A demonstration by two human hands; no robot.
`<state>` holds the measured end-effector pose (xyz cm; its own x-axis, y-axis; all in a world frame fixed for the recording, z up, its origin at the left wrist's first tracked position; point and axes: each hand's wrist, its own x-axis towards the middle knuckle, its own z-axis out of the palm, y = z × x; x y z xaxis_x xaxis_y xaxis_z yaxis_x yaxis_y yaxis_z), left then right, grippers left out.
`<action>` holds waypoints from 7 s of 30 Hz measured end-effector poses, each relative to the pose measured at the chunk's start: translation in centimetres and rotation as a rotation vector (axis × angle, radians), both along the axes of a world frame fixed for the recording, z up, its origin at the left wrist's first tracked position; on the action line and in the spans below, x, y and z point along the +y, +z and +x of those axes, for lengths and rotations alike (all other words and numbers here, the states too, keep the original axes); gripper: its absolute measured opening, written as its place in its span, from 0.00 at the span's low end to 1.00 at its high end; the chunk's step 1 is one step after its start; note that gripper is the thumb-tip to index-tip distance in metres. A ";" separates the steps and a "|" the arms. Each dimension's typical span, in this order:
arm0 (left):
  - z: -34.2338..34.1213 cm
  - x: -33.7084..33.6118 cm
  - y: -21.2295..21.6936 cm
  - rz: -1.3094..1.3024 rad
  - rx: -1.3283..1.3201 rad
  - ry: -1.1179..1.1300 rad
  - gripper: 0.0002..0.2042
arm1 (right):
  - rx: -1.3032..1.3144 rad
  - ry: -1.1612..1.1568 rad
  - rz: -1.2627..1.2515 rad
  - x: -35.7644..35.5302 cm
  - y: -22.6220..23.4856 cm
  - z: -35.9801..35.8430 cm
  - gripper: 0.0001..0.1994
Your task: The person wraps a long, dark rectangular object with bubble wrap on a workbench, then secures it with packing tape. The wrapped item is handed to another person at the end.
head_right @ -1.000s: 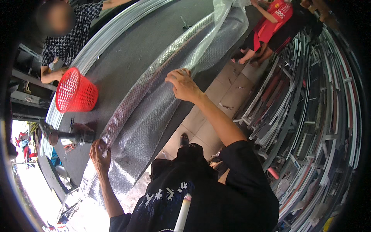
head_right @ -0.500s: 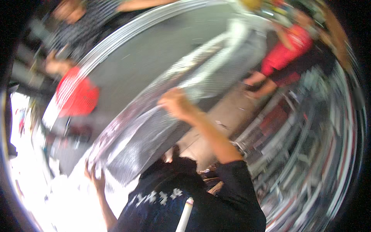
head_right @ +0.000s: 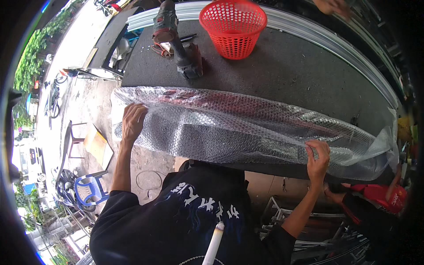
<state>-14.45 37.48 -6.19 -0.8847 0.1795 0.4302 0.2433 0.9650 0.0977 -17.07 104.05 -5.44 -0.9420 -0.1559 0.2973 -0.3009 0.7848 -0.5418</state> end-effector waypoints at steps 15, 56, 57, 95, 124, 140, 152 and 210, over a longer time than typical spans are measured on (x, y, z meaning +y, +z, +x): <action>-1.6 -5.9 1.0 0.403 -0.401 0.225 0.11 | -0.020 -0.116 -0.270 0.4 2.1 -0.2 0.06; 6.7 -13.3 3.4 1.358 -0.048 0.662 0.13 | -0.318 -0.025 0.162 -22.2 6.2 5.4 0.07; 4.8 -14.2 3.6 1.237 -0.068 0.632 0.14 | -0.348 -0.112 0.094 -22.2 7.5 3.8 0.07; 0.1 -20.1 7.1 0.050 -1.012 -0.683 0.13 | 0.119 0.859 0.320 -58.8 -4.4 -5.1 0.25; 6.7 -25.5 -10.5 1.699 -0.421 0.872 0.32 | -0.112 0.886 0.279 -69.1 -3.7 -10.6 0.45; 14.3 -27.4 -10.8 1.376 -0.612 1.110 0.42 | -0.070 0.913 0.200 -63.4 -1.9 -1.8 0.50; 18.8 -23.9 -8.1 2.476 -0.499 0.621 0.19 | -0.273 0.990 0.300 -60.7 -4.6 3.4 0.60; -1.1 -26.2 -0.7 -0.207 -0.295 0.091 0.42 | -0.674 0.445 0.112 -55.0 0.1 -14.3 0.16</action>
<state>-15.50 11.31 -6.91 -0.9816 0.1509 0.1174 0.1461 0.9881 -0.0486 -31.35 49.05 -5.36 -0.7560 -0.5529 -0.3503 -0.2348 0.7286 -0.6434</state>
